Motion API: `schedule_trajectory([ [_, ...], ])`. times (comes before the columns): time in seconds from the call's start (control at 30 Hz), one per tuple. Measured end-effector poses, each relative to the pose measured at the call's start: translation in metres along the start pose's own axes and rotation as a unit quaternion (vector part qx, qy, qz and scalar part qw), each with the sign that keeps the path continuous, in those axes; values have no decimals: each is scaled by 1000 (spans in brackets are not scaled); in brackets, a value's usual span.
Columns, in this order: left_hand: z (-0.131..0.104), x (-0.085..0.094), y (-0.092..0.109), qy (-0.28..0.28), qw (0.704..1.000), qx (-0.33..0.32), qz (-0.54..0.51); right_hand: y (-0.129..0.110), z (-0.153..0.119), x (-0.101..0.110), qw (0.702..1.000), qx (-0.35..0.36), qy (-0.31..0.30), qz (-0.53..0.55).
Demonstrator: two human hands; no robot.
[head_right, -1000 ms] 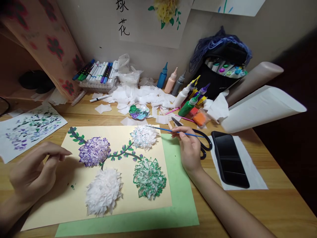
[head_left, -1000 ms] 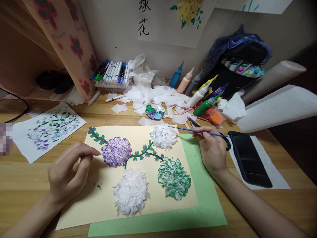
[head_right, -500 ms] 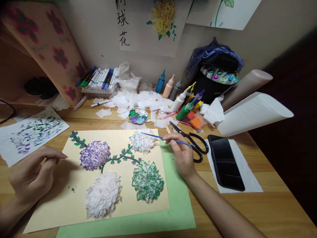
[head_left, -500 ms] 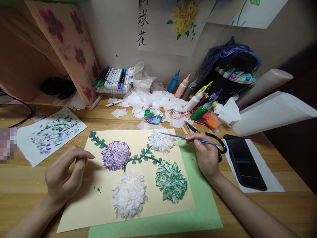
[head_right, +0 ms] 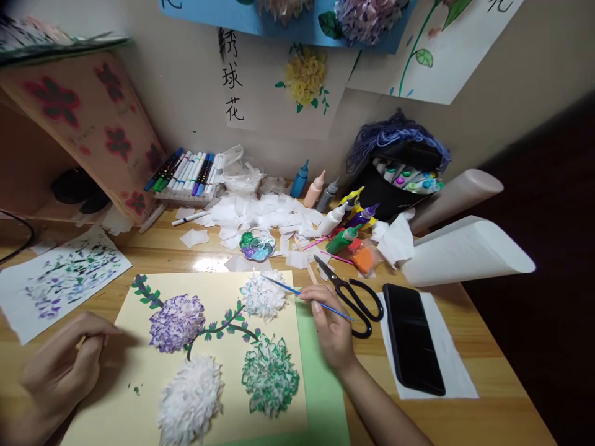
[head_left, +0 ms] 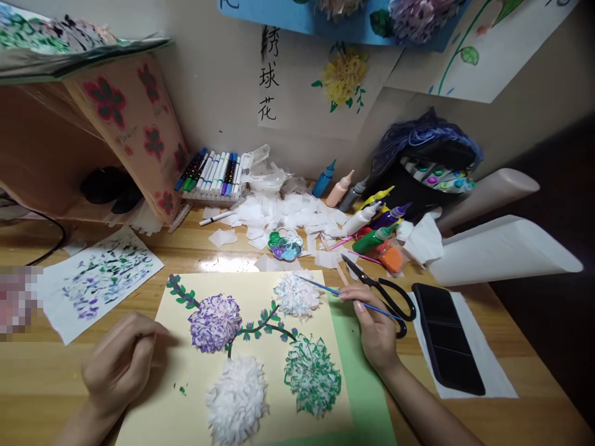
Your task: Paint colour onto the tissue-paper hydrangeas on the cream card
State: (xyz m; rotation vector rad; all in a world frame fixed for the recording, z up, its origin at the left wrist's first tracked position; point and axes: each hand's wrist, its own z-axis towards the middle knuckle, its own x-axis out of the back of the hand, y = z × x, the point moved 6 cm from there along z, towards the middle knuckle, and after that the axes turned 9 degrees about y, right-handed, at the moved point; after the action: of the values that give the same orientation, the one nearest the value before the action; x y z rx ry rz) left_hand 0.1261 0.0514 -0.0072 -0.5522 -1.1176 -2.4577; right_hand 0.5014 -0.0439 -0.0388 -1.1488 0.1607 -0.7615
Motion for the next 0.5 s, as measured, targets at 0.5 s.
schedule_trajectory([
  [0.5,-16,-15,35,-41,973,-222,50,6,19,-12,999,6,48,24],
])
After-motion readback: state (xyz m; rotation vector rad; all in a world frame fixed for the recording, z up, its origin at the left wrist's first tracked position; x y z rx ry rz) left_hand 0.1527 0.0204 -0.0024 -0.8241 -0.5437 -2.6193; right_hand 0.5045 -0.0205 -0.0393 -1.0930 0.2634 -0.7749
